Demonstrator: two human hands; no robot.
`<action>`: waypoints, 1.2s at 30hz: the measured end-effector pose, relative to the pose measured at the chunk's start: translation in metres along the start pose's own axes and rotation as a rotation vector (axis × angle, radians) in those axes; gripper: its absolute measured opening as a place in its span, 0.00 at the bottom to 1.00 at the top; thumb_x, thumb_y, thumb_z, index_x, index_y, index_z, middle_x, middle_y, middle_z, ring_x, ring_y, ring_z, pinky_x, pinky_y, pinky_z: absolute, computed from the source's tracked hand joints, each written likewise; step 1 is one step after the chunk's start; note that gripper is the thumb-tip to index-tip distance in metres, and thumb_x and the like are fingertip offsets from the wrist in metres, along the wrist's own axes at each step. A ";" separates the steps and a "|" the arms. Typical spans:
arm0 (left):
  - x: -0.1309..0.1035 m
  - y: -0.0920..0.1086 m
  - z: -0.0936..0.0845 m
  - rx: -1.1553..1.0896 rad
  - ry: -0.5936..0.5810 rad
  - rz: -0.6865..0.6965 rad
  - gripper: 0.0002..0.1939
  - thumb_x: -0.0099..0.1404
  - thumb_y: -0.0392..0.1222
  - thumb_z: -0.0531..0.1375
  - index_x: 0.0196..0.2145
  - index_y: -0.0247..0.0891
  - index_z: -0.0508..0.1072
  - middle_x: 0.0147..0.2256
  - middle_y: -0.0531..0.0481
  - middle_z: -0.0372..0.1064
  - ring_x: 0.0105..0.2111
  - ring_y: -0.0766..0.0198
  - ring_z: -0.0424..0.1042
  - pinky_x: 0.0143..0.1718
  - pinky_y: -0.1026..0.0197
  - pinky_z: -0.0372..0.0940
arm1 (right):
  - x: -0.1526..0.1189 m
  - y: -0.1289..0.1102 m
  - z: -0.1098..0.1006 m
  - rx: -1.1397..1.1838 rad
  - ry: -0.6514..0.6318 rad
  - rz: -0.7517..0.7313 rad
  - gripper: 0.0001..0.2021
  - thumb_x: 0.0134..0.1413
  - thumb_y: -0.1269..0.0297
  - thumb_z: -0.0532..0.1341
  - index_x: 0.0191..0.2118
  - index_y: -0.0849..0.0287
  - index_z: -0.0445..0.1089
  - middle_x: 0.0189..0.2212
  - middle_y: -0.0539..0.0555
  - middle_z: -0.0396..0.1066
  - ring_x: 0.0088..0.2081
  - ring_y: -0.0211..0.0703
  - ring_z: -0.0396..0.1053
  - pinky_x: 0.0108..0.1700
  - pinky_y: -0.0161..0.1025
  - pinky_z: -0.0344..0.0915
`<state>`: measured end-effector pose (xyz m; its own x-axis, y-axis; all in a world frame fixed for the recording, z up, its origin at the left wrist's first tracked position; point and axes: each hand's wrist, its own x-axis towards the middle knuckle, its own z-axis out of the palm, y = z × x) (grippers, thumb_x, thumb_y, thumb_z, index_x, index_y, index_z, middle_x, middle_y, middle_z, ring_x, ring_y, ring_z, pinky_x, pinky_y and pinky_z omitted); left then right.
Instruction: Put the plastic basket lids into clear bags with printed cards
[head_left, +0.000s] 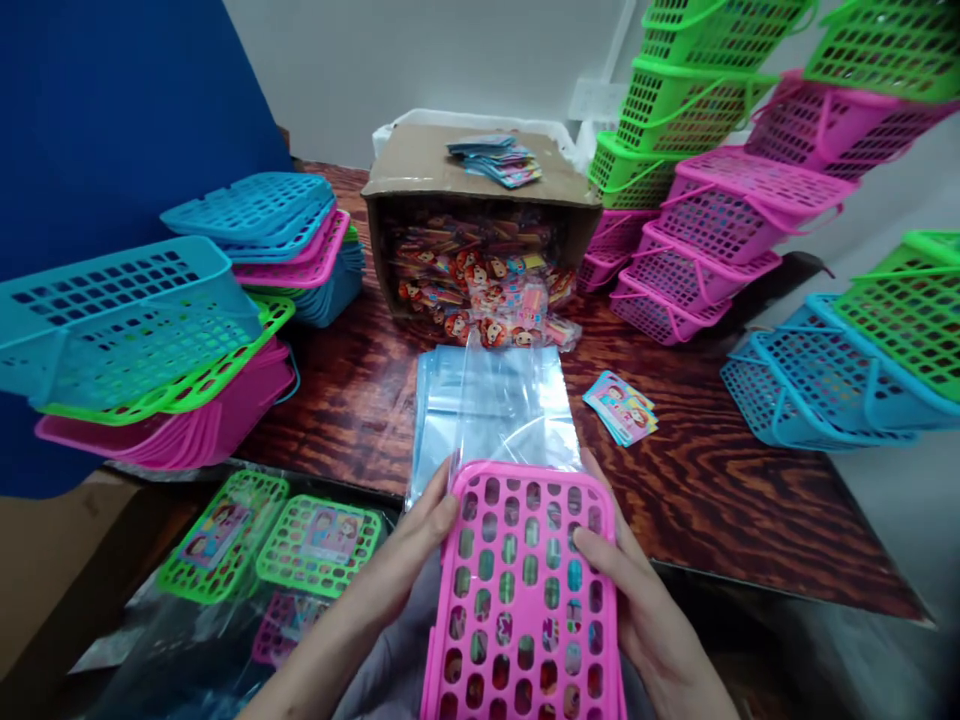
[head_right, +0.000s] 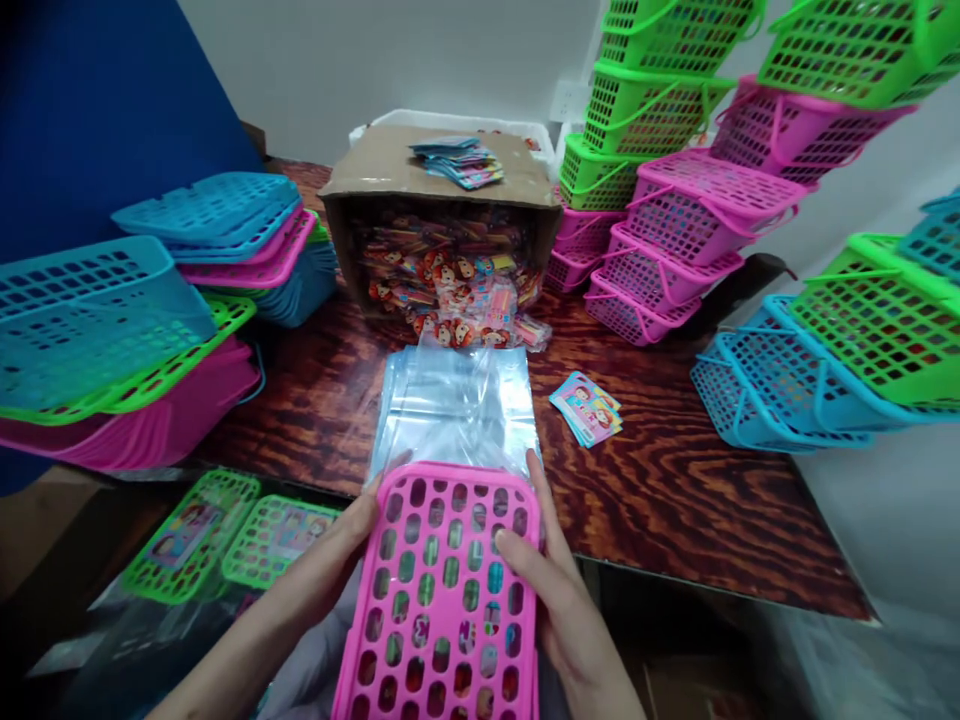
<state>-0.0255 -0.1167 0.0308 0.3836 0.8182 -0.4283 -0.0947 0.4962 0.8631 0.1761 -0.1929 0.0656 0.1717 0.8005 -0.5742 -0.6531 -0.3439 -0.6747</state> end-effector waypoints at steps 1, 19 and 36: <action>-0.001 0.002 0.004 0.002 -0.031 -0.017 0.40 0.56 0.67 0.64 0.61 0.46 0.68 0.61 0.44 0.65 0.65 0.45 0.58 0.65 0.47 0.56 | -0.001 0.002 -0.001 -0.003 0.010 -0.007 0.47 0.48 0.60 0.71 0.69 0.33 0.46 0.62 0.48 0.64 0.61 0.52 0.64 0.62 0.54 0.60; -0.021 -0.002 0.029 -0.103 -0.101 -0.237 0.39 0.58 0.51 0.69 0.63 0.40 0.63 0.52 0.38 0.74 0.50 0.44 0.75 0.52 0.46 0.70 | -0.011 0.037 -0.022 -0.496 0.319 -0.448 0.38 0.55 0.51 0.67 0.68 0.40 0.51 0.66 0.52 0.56 0.64 0.54 0.58 0.64 0.53 0.55; -0.015 -0.007 0.020 -0.104 -0.130 -0.296 0.46 0.59 0.55 0.68 0.68 0.42 0.54 0.55 0.38 0.72 0.52 0.44 0.74 0.55 0.45 0.67 | 0.002 -0.006 -0.051 -1.134 0.024 -0.908 0.07 0.66 0.69 0.55 0.34 0.56 0.65 0.30 0.48 0.65 0.32 0.37 0.64 0.35 0.34 0.60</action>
<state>-0.0118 -0.1381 0.0365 0.5216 0.5935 -0.6129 -0.0526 0.7394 0.6713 0.2180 -0.2143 0.0455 0.2198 0.9451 0.2418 0.6056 0.0621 -0.7933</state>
